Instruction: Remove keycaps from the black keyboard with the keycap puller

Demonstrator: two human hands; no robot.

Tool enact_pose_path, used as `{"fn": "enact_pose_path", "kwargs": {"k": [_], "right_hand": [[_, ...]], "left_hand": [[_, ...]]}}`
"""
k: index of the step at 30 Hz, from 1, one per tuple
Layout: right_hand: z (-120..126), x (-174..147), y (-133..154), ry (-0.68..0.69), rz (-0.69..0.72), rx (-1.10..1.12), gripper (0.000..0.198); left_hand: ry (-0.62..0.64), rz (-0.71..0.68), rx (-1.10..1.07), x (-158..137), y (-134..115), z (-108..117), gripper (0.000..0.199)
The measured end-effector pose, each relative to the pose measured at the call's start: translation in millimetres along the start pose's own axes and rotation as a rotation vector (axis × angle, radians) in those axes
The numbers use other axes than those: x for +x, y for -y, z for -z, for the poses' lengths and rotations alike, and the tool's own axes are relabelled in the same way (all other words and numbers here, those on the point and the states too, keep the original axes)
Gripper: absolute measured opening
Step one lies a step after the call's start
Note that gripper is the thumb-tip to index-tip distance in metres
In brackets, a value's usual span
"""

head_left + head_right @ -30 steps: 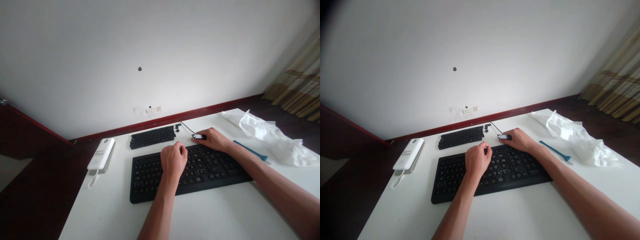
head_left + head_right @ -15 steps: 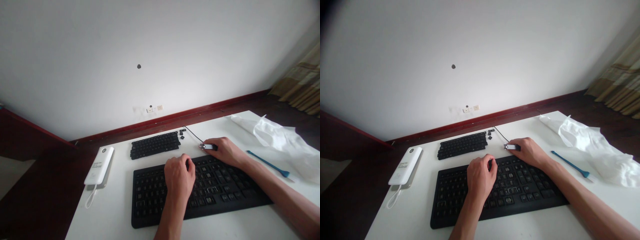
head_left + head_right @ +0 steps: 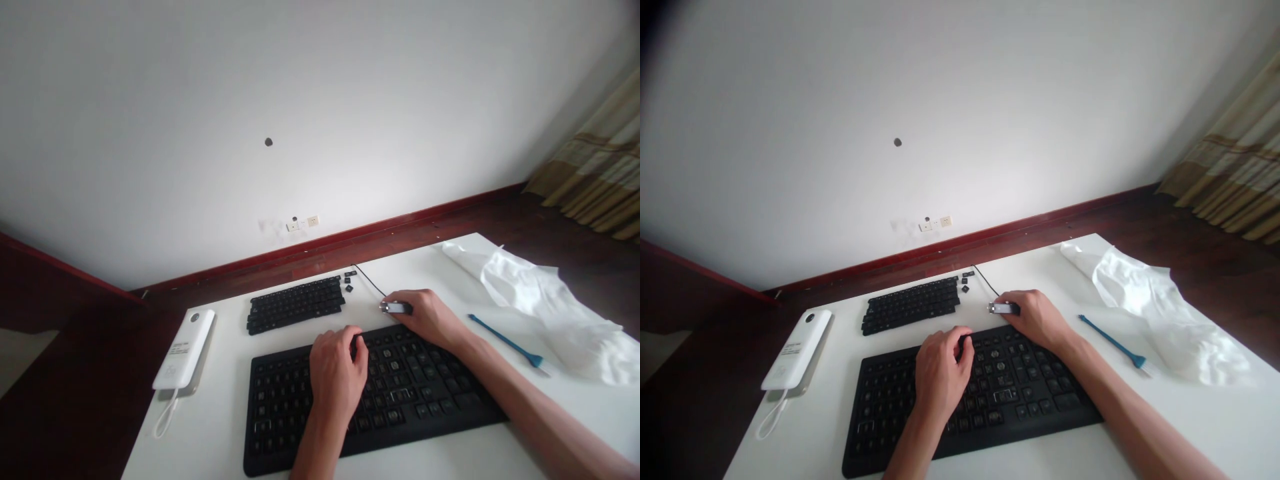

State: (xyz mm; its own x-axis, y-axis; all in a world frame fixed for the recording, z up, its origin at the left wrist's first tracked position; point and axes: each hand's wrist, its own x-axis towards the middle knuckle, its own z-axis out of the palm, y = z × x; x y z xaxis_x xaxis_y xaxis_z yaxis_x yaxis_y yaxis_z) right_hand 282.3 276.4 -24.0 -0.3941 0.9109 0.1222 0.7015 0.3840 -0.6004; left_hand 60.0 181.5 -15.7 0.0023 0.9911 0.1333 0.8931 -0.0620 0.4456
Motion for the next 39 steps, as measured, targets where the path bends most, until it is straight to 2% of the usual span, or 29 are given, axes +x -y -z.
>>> {"fn": "enact_pose_path", "kwargs": {"k": [8, 16, 21, 29, 33, 39], "right_hand": [[0.1, 3.3, 4.7, -0.014, 0.025, -0.053, 0.022], [-9.0, 17.8, 28.7, -0.066, 0.086, -0.264, 0.042], [-15.8, 24.6, 43.6, 0.023, 0.109, -0.381, 0.052], [-18.6, 25.0, 47.4, 0.111, 0.135, -0.453, 0.061], [-19.6, 24.6, 44.9, 0.083, 0.106, -0.447, 0.058], [-21.0, 25.9, 44.8, 0.042, -0.022, -0.469, 0.061]], "left_hand": [[-0.038, -0.016, 0.012, -2.1, -1.4, 1.6, 0.019], [-0.059, -0.030, 0.047, -4.8, -1.2, 1.1, 0.019], [-0.054, -0.016, 0.073, -5.6, -2.9, 3.7, 0.021], [-0.077, -0.042, 0.109, -6.6, -3.1, 3.3, 0.021], [-0.094, -0.057, 0.119, -6.4, -1.8, 1.4, 0.020], [-0.111, -0.078, 0.117, -5.5, 0.6, -1.3, 0.019]]}}
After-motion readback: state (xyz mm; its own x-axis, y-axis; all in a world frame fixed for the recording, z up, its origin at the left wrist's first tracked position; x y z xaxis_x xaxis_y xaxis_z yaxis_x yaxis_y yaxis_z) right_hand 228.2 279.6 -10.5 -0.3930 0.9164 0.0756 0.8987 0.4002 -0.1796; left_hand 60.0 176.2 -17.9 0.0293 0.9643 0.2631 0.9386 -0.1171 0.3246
